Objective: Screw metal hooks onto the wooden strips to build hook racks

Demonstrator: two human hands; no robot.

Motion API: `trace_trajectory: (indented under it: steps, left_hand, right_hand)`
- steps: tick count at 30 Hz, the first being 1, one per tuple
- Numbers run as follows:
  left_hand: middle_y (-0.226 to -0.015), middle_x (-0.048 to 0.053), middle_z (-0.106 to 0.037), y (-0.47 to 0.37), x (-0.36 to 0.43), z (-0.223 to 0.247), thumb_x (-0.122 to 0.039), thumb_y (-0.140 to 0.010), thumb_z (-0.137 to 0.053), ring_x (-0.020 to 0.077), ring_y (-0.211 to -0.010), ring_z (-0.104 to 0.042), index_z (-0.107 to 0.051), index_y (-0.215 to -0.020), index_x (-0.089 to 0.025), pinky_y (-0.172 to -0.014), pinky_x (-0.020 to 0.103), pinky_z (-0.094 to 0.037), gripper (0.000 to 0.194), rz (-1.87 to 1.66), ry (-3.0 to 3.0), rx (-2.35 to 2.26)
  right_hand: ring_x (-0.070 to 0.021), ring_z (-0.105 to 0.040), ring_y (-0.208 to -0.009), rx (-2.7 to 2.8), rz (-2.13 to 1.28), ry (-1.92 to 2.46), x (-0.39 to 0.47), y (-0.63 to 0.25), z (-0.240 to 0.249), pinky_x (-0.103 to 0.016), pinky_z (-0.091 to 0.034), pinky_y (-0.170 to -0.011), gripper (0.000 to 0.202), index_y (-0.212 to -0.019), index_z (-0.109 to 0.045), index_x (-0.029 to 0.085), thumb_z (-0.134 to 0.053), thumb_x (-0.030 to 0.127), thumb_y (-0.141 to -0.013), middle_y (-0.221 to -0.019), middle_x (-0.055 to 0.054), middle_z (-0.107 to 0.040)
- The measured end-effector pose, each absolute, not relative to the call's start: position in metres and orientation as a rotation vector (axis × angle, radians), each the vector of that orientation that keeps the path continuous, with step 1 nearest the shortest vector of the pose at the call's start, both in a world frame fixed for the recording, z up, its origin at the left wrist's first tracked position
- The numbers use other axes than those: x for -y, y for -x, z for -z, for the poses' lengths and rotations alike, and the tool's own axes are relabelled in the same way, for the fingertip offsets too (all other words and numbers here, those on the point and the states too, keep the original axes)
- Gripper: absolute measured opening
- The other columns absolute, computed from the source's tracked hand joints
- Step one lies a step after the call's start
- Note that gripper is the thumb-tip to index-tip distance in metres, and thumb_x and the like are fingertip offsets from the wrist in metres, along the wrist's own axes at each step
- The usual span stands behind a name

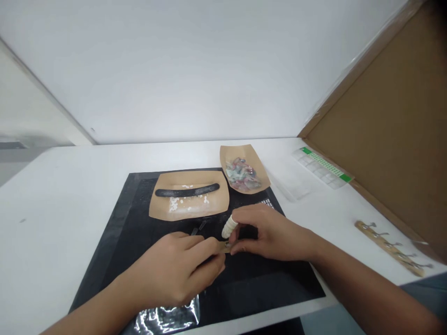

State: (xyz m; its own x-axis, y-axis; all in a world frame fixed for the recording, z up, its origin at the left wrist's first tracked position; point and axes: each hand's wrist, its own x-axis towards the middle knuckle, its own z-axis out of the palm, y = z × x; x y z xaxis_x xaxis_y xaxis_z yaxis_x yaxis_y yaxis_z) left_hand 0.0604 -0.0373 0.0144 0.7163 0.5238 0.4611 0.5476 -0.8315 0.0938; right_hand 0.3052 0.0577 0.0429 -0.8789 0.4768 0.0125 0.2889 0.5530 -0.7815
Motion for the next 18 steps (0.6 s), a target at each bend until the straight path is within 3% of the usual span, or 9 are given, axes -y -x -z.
trace_trajectory:
  steps: [18]
  left_hand:
    - [-0.086,-0.003,-0.069,-0.0622,0.0378,-0.0163,-0.015,-0.102,-0.061,0.0123,-0.058,-0.053,-0.065,-0.098,-0.017,-0.052,0.031,-0.038,0.007,0.809,2.877,0.93]
  right_hand:
    - [-0.0155,-0.075,-0.082,2.535,-1.227,0.674,-0.0558,-0.3038,-0.0406,-0.024,-0.054,-0.075,0.018,-0.093,-0.076,0.019,-0.09,0.021,-0.083,-0.087,0.0,-0.081]
